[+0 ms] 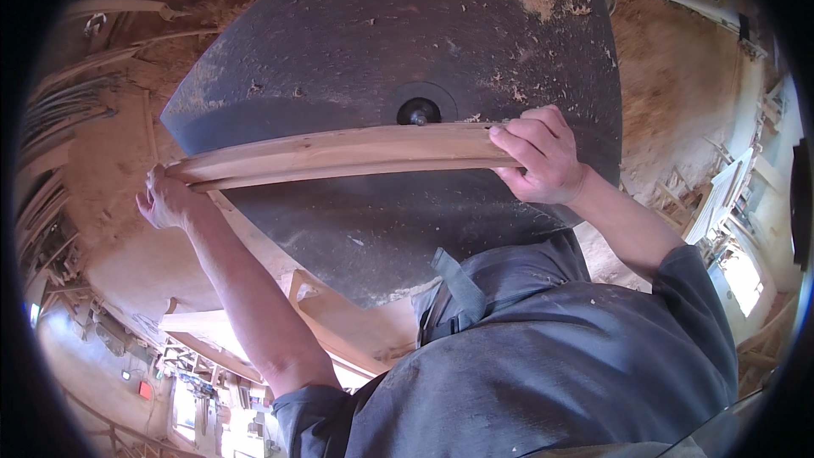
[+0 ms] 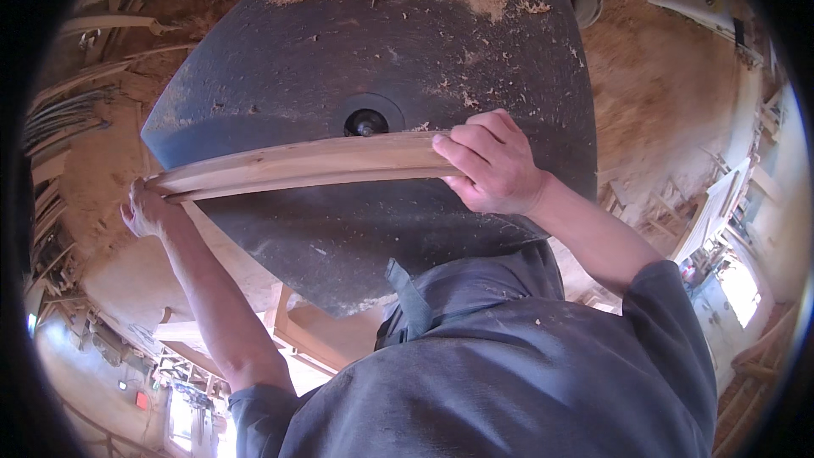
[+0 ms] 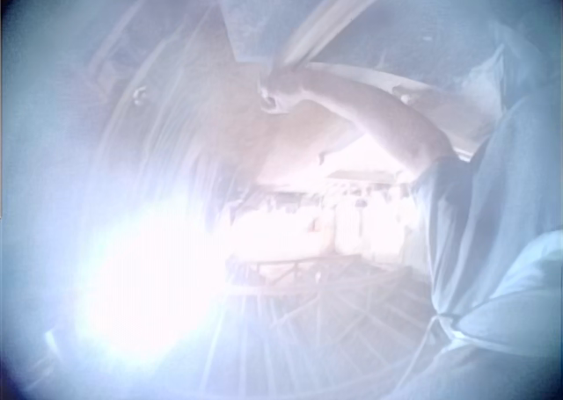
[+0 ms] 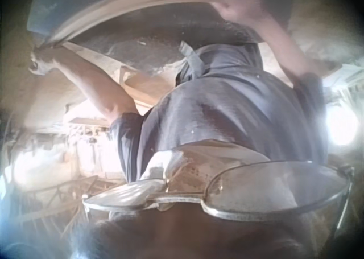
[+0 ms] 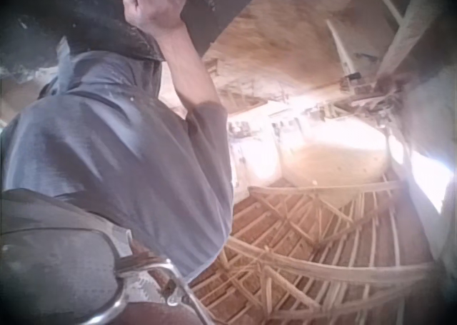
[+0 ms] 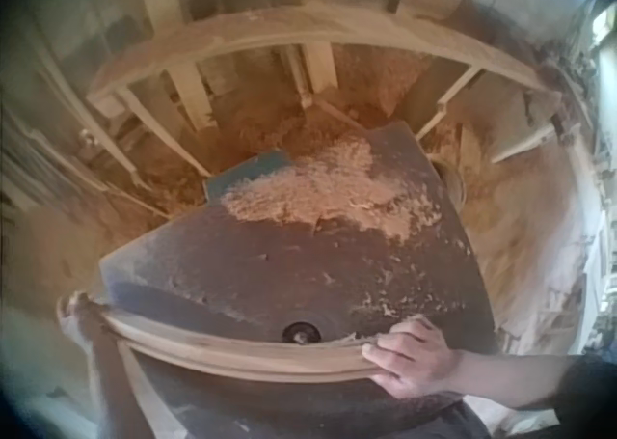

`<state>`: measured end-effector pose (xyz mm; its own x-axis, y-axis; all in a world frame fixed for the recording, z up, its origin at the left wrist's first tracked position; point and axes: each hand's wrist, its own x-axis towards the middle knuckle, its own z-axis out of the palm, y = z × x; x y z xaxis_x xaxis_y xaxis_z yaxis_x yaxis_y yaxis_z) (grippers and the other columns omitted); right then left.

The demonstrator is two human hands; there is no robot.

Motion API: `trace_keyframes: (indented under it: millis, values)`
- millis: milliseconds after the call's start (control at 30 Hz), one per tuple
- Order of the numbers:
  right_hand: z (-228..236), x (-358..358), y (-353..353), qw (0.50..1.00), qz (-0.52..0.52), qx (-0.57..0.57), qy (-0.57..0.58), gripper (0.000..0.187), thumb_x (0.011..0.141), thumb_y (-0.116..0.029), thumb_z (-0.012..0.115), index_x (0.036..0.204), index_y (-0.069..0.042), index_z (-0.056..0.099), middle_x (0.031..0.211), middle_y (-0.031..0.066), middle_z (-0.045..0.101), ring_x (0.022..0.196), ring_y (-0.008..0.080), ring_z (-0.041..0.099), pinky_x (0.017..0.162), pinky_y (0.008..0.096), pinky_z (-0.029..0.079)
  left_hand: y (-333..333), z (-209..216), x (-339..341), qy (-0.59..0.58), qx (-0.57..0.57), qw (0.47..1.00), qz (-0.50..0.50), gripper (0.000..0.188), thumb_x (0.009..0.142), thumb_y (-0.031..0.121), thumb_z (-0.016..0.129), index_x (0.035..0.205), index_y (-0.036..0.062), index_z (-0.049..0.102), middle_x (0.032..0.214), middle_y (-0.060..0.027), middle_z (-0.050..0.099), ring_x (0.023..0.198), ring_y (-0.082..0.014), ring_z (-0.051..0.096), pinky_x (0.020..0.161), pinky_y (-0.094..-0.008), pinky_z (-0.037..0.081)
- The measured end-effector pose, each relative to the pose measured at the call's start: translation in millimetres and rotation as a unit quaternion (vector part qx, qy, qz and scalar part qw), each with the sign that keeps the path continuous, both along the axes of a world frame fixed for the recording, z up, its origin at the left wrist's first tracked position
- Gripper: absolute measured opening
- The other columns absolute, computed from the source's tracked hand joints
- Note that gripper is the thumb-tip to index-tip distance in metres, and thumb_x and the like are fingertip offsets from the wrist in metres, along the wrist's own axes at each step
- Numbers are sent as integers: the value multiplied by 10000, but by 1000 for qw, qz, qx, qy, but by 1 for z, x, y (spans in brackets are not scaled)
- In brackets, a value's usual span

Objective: The person shapes the edges of wood pieces by feeding them into a router table and then places them on a stack.

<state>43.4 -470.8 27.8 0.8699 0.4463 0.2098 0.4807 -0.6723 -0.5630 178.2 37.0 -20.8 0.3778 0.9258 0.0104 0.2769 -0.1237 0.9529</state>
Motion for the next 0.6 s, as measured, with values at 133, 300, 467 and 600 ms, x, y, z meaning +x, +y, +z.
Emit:
trace_keyframes:
  millis: [133,300,467,600]
  values:
    - [2,19,23,1000,28,-2,-7,613,529,-110,825,1125,-54,695,1028,26,621,922,233,592,813,376,476,38,-1,-16,17,-9,1000,8,732,782,-98,716,1407,-53,337,874,-109,672,694,-189,647,508,-328,522]
    - [-3,37,57,997,71,23,-11,612,519,-112,829,1116,-58,702,1016,20,628,921,220,591,804,364,472,102,-18,-55,-4,-7,998,59,862,760,-123,753,1454,-42,248,892,-186,651,746,-246,672,568,-360,586]
    - [-11,46,95,990,132,51,-20,562,554,-134,827,1094,-69,683,969,9,602,954,208,573,849,348,441,184,-36,-137,-27,17,994,104,913,743,-139,763,1457,-66,198,933,-222,625,743,-297,655,616,-452,607]
    - [-16,53,147,978,197,52,-45,476,629,-148,798,1079,-59,674,949,12,601,956,200,571,857,340,439,204,-41,-191,-1,-23,977,212,706,804,-67,681,1383,-73,276,963,-221,603,757,-319,649,652,-499,609]
